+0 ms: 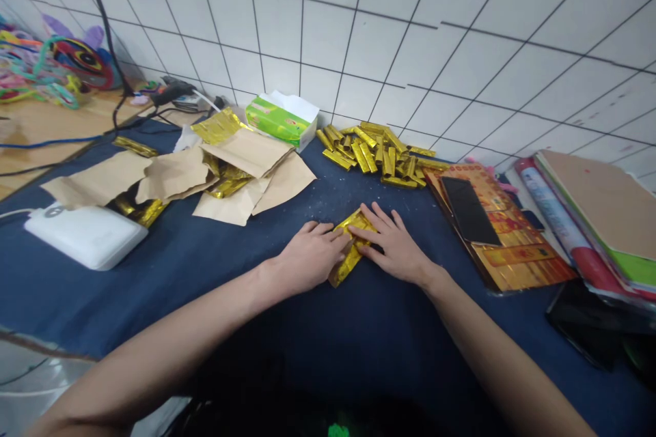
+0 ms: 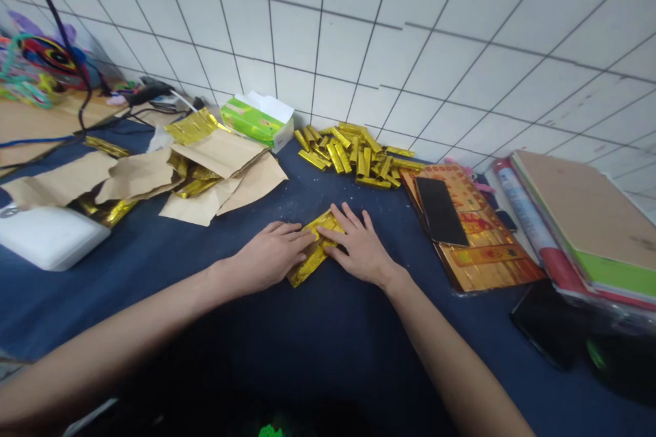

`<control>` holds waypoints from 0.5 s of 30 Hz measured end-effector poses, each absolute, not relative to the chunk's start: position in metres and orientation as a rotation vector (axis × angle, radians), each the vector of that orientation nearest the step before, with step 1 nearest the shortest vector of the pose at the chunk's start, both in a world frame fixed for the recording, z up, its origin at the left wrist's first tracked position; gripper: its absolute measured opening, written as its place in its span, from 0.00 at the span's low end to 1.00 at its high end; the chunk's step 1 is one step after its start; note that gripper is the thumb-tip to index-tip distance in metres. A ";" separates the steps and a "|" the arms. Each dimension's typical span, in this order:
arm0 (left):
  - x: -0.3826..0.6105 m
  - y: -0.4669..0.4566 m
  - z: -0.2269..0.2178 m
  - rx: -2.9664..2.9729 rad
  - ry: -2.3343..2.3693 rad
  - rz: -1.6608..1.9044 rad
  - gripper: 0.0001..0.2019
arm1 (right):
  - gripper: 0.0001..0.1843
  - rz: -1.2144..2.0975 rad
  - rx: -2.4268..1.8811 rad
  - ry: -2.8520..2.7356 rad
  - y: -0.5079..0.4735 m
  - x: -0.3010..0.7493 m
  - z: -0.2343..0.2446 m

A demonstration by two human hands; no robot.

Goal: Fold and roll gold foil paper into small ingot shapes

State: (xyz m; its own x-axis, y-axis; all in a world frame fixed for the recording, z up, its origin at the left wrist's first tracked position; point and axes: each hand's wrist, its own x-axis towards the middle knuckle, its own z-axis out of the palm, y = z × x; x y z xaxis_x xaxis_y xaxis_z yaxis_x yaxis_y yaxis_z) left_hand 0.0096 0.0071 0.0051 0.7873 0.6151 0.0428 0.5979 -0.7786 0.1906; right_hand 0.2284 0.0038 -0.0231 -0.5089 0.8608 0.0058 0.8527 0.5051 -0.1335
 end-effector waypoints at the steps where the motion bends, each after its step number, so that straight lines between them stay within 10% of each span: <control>1: 0.009 0.006 0.006 2.816 0.967 0.161 0.19 | 0.22 0.175 -1.521 -2.665 0.004 0.228 -0.023; 15: 0.007 -0.003 0.003 2.956 0.906 0.068 0.22 | 0.26 -0.101 -1.620 -2.763 -0.008 0.219 -0.019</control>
